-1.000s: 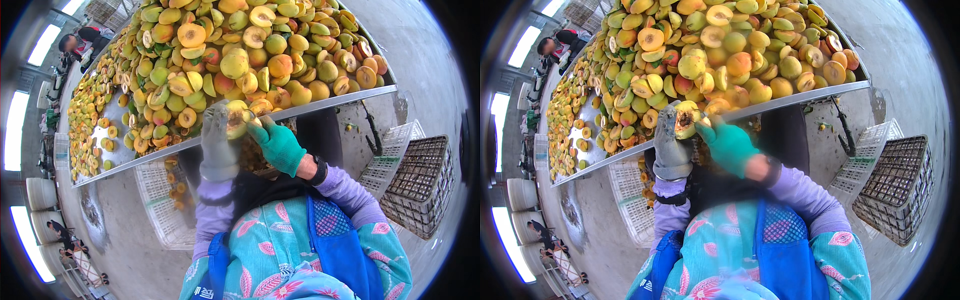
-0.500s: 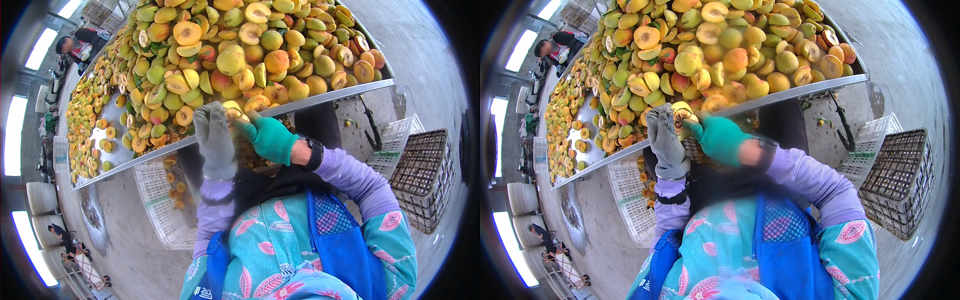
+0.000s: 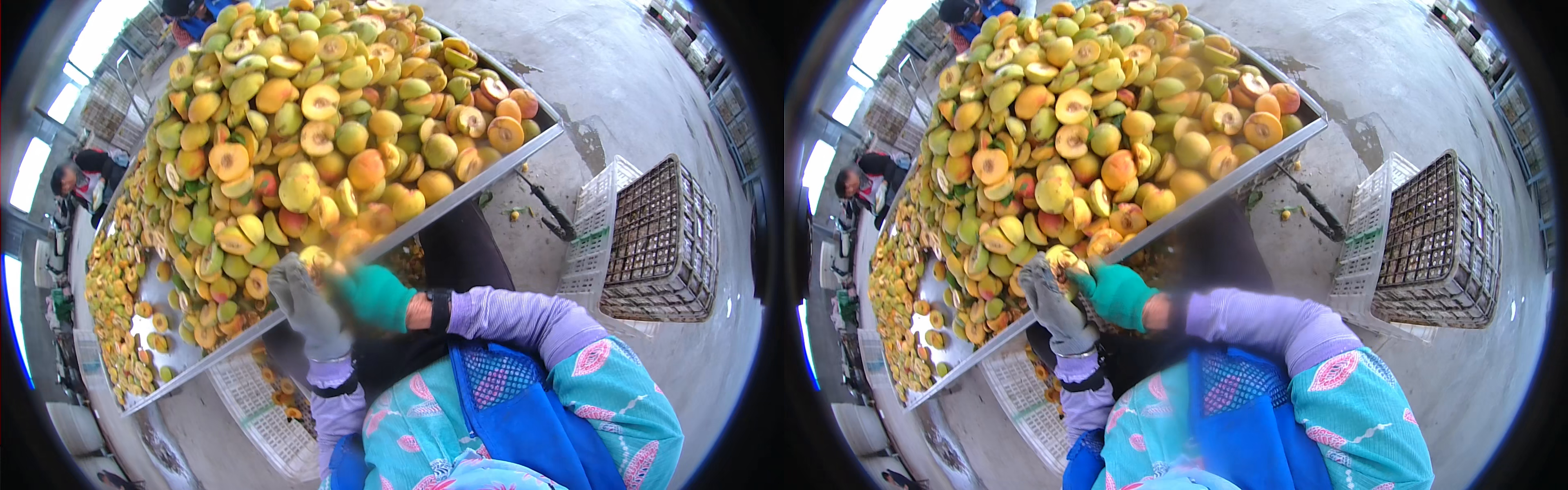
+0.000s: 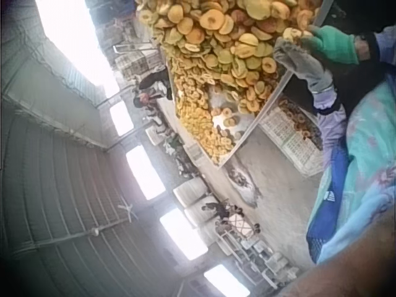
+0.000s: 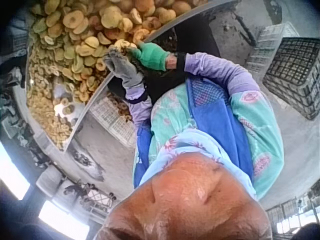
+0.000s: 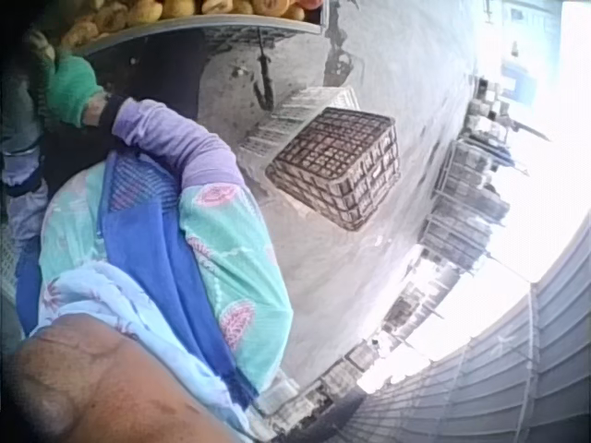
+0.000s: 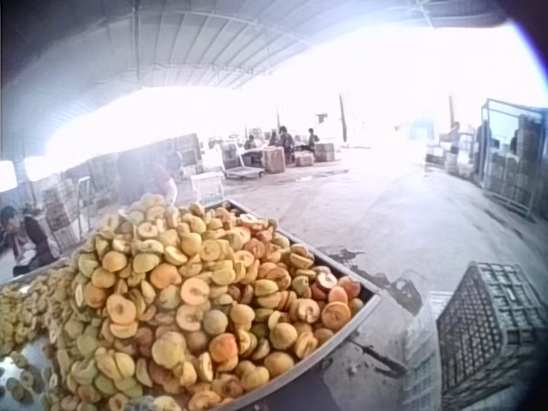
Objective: The recorder is pitting and sorting halves of peaches at a large processing table.
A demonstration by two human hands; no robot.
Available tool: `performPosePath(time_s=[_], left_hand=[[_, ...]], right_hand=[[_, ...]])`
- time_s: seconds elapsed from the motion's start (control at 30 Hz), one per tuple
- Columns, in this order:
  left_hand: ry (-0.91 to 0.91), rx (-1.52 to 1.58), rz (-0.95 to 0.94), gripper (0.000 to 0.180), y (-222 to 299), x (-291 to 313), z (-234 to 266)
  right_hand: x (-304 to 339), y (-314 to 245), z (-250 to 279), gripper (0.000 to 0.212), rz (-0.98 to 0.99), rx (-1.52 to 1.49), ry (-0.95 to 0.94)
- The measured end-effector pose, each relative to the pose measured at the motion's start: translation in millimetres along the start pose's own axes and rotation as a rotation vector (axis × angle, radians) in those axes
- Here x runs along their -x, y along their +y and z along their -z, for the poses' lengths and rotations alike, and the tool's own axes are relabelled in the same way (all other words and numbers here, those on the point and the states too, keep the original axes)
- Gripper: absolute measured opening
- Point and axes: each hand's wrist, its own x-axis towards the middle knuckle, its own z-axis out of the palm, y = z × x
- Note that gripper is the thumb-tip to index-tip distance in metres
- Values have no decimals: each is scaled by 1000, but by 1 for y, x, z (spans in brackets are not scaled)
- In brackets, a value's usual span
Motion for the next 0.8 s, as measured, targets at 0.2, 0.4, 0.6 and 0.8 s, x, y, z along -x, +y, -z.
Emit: performPosePath(time_s=[0.2,0.4,0.6,0.8], left_hand=[[-141,-118,-21,19,10,6,-5],[-178,-510,-571,16,17,-12,-23],[-328,-157,-61,13,20,-27,-16],[-236,-160,-151,9,51,-15,-49]], right_hand=[[2,19,7,44,167,27,-66],[-13,14,9,39,-63,-279,-102],[-31,8,40,42,-103,-145,-292],[-25,-16,49,48,-347,-735,-223]])
